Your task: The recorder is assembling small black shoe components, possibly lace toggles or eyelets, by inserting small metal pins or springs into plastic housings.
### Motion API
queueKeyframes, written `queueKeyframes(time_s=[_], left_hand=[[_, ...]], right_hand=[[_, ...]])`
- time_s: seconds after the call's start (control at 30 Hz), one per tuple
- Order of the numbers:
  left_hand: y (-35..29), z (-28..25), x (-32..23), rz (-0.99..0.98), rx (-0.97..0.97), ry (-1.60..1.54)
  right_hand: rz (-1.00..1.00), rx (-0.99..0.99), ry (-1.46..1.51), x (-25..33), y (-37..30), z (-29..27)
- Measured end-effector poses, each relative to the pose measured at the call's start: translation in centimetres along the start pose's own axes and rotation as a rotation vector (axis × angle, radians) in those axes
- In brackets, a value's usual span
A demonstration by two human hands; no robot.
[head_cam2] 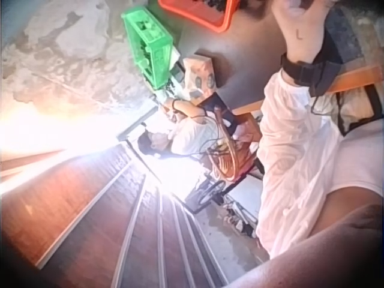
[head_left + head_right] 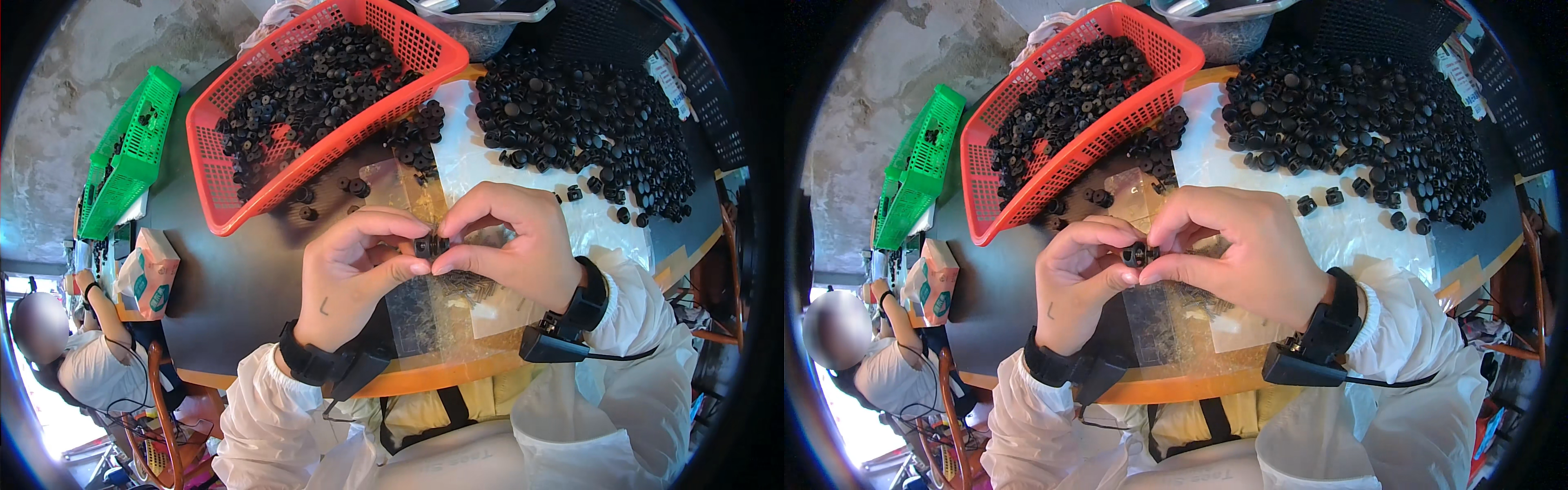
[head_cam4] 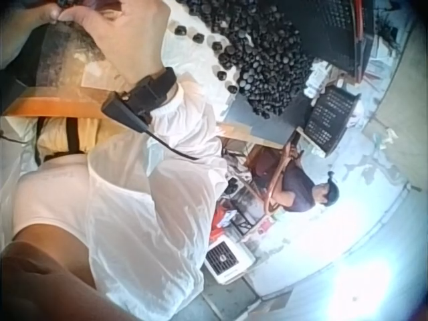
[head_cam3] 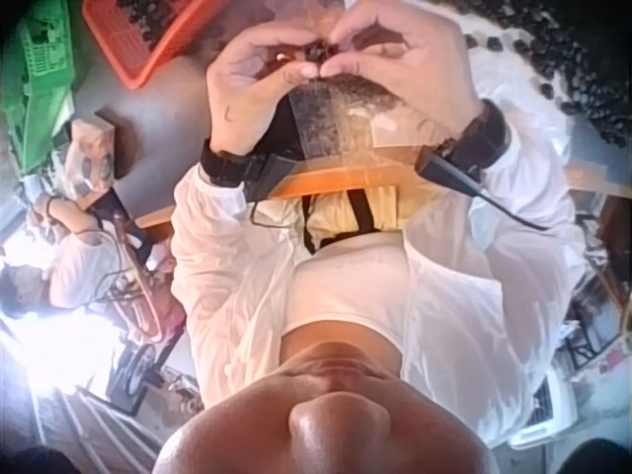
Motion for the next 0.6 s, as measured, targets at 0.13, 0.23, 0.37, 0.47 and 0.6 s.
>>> queueKeyframes(time_s=[0.13, 0.23, 0.37, 0.47, 0.6], left_hand=[[-0.08, -0.11, -0.04, 0.013, 0.020, 0.031], [-0.11, -0.12, -0.17, 0.017, 0.018, 0.044], [-0.09, -0.14, -0.03, 0.027, 0.025, 0.070], [-0.05, -0.14, -0.09, 0.027, 0.024, 0.069], [-0.10, -0.05, -0.23, 0.047, 0.044, 0.054]], right_hand=[[-0.006, -0.001, 0.008, 0.13, -0.07, 0.09], [-0.014, 0.001, -0.011, 0.56, -0.08, 0.16], [-0.043, 0.005, -0.042, 0.58, -0.13, 0.07], [-0.055, 0.006, -0.050, 0.70, -0.13, 0.04], [-0.060, 0.010, -0.033, 0.65, -0.04, 0.10]])
Point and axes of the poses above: each hand's wrist, its own y-axis towards the middle knuckle, its own z-axis out of the palm, x = y × z, the point moved 8 cm from there along y, towards the middle knuckle, and after that the axes turned 15 degrees about y, right-handed, at the moved point
